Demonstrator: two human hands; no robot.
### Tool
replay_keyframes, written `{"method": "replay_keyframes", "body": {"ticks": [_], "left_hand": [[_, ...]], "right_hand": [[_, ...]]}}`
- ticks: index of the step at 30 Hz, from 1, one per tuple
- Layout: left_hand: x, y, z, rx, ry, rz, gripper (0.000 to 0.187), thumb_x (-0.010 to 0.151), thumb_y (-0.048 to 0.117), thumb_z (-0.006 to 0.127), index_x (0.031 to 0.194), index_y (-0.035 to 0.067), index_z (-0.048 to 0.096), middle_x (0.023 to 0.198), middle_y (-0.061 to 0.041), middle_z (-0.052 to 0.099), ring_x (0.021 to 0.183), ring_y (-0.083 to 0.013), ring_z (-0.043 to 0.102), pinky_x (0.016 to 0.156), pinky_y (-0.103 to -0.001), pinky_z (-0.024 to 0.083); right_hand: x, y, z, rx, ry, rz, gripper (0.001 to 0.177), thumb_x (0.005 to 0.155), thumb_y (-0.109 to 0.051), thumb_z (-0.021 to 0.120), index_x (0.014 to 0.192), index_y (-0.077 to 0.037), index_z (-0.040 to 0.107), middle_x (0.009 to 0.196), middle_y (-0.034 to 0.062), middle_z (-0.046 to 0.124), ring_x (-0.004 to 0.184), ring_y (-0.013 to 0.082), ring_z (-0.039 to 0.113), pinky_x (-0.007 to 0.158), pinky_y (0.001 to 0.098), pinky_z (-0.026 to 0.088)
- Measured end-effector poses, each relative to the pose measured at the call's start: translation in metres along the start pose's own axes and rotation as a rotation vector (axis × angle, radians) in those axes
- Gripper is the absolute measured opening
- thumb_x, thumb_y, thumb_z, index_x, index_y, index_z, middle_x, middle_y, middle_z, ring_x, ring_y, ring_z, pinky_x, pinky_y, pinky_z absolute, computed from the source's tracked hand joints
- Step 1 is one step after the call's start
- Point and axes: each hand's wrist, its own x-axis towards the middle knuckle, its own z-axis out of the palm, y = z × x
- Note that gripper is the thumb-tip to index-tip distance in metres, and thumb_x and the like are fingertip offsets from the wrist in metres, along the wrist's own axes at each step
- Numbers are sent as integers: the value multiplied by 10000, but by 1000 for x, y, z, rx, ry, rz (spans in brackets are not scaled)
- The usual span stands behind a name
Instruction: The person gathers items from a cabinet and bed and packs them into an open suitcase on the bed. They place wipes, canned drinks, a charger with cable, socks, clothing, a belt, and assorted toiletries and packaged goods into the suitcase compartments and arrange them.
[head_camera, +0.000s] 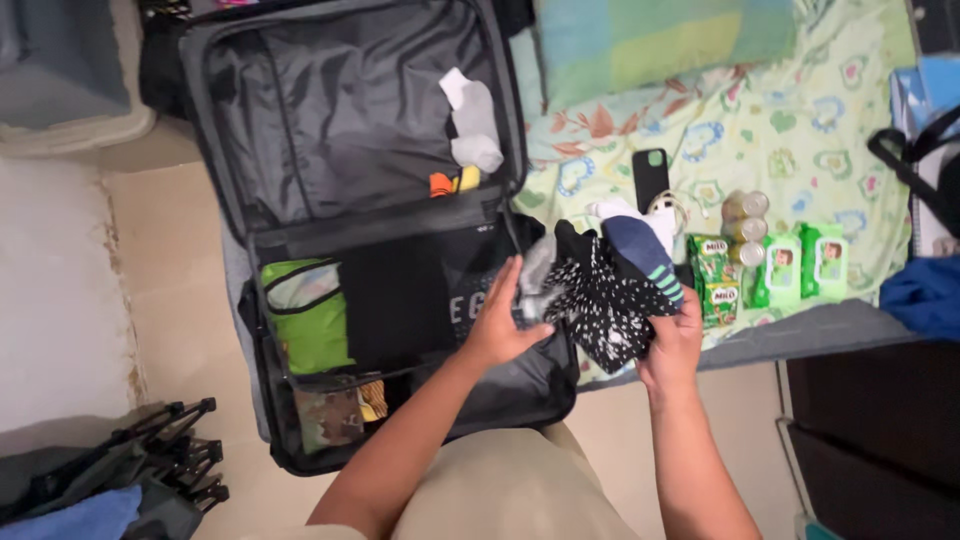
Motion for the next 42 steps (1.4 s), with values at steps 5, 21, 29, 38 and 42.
{"method": "replay_keyframes", "body": {"ticks": [5,21,29,38,42], "left_hand": [[16,-4,-29,-391,-163,-373,744,877,292,745,1542,76,491,1415,-142,687,1304,-239,663,1103,-338,501],[-25,-66,-51,-1054,345,-980,555,809,255,826,1269,-9,663,1160,-84,725,1027,-208,695,868,-372,552],[145,-85,-117,-720,207,-665,524,798,154,813,1263,-57,695,1171,-140,757,1005,-242,723,895,-380,577],[236,-184,-121,-844,119,-1043,439,869,286,736,1225,50,634,1039,-70,711,916,-225,682,801,-397,564],[182,-237,-76,-552,490,-1071,372,916,270,686,1250,130,601,1005,-44,675,853,-164,623,688,-353,529]], "right_hand": [[2,-2,48,11,-91,36,373,868,58,583,1224,-52,595,1113,72,704,967,152,684,889,320,574],[-58,64,161,-501,-509,105,616,817,82,665,1387,-73,492,1525,117,471,1374,238,495,998,381,530],[-1,65,148,-314,-199,228,311,979,24,590,1288,-6,571,1305,156,663,1097,243,702,841,377,615],[42,71,71,-329,-38,452,316,940,7,609,1255,-14,609,1195,137,692,955,221,701,779,359,593],[58,96,18,-378,65,600,287,946,-36,607,1232,-35,614,1167,103,692,910,200,689,739,342,587]]}}
